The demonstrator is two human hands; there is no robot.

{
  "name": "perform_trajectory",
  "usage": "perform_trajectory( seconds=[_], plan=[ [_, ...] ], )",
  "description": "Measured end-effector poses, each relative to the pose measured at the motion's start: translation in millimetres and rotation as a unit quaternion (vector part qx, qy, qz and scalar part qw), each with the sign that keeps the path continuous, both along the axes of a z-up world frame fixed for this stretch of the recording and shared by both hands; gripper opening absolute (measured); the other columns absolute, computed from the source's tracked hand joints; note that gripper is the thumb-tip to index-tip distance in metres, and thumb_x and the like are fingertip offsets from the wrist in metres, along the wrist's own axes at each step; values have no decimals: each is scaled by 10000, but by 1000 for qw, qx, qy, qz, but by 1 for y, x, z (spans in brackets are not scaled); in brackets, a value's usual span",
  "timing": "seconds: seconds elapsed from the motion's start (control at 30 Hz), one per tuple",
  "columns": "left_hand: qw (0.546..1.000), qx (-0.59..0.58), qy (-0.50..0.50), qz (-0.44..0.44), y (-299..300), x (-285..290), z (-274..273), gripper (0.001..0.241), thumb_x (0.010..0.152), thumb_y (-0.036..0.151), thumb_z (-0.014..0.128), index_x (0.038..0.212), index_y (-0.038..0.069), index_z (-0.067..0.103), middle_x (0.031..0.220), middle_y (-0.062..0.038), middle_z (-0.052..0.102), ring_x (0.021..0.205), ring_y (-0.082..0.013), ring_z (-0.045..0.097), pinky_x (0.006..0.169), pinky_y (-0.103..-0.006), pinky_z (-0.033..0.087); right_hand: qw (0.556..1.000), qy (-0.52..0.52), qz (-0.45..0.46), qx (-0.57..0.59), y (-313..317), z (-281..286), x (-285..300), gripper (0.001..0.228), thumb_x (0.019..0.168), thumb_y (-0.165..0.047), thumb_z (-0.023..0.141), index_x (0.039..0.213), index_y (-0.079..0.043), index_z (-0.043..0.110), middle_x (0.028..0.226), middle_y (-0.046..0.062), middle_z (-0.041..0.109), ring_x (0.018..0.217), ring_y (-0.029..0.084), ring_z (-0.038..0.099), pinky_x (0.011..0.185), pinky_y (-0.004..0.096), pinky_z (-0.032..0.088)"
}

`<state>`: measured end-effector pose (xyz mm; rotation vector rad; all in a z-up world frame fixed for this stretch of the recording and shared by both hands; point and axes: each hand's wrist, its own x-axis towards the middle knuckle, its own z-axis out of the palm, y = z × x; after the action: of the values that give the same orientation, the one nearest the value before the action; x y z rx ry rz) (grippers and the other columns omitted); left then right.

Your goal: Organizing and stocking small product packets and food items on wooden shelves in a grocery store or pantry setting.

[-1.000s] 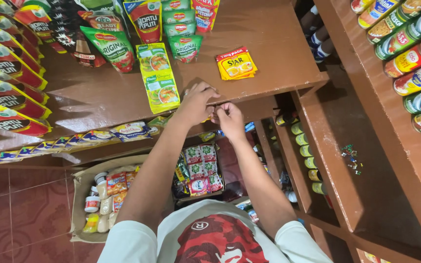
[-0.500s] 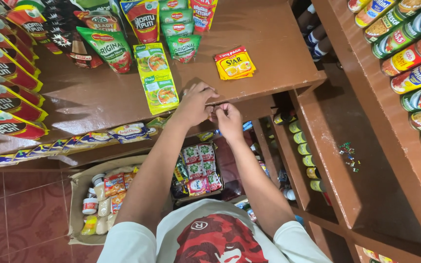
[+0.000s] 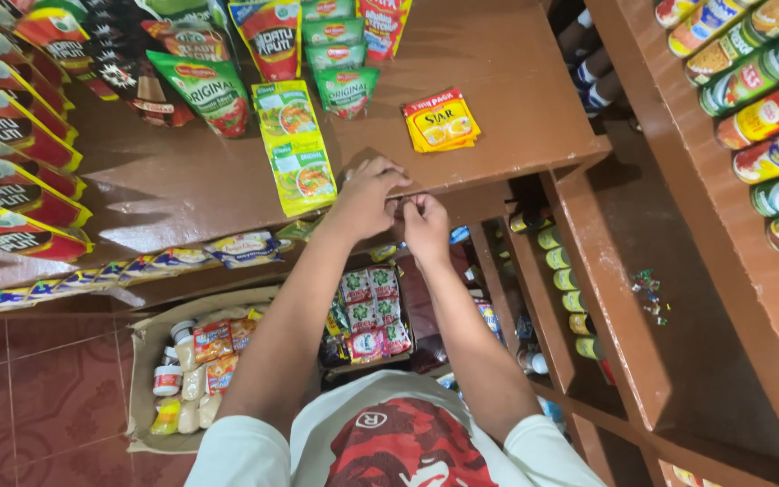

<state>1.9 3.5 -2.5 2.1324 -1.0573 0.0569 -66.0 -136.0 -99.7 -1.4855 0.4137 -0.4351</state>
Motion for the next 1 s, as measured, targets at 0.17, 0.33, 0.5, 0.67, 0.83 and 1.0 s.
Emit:
perform_trajectory(
  seconds=[0.17, 0.33, 0.5, 0.67, 0.83, 1.0],
  plan=[
    [1000, -3, 14, 3, 3, 2, 11, 472, 665, 42, 750, 1131, 113, 733, 1251, -78, 619, 1222, -338, 552, 991, -518, 426, 998, 17, 7, 66, -7, -3, 11, 193, 1032, -90, 573, 890, 22, 641, 818, 48, 692, 691, 92, 630, 624, 257, 531],
    [1000, -4, 23, -8, 3, -6, 26, 545, 569, 68, 772, 1112, 97, 730, 1225, -94, 611, 1199, -348, 545, 975, -515, 416, 986, 68, 48, 146, -14, 33, 5, 312, 1067, -231, 543, 873, 1, 618, 789, 85, 705, 670, 137, 695, 590, 273, 541],
    [1000, -15, -6, -9, 4, -4, 12, 559, 577, 56, 769, 1133, 95, 722, 1230, -95, 604, 1207, -347, 546, 978, -522, 417, 986, 90, 60, 127, -13, 58, -17, 277, 1039, -243, 568, 937, 5, 639, 775, 105, 664, 613, 164, 671, 515, 318, 566],
    [1000, -7, -2, -15, 3, -3, 6, 575, 580, 30, 750, 1150, 110, 725, 1232, -84, 606, 1220, -335, 542, 987, -513, 421, 984, 156, 77, 45, -1, 65, -23, 206, 1002, -233, 513, 1023, -98, 668, 798, 33, 668, 601, 126, 666, 461, 286, 526],
    [1000, -2, -2, -12, 4, 1, 7, 540, 610, 58, 759, 1146, 117, 725, 1233, -79, 607, 1218, -331, 536, 979, -507, 420, 989, 92, 120, -2, -4, 31, -19, 263, 1099, -276, 527, 1017, -44, 620, 692, 117, 578, 524, 163, 534, 470, 314, 432],
    [999, -28, 24, -11, 1, 3, 6, 445, 663, 93, 751, 1107, 100, 738, 1226, -91, 625, 1208, -346, 540, 990, -497, 416, 930, 61, -19, -363, 0, 69, -32, 157, 950, -179, 749, 984, -48, 669, 911, 147, 663, 795, 264, 676, 753, 402, 550]
  ],
)
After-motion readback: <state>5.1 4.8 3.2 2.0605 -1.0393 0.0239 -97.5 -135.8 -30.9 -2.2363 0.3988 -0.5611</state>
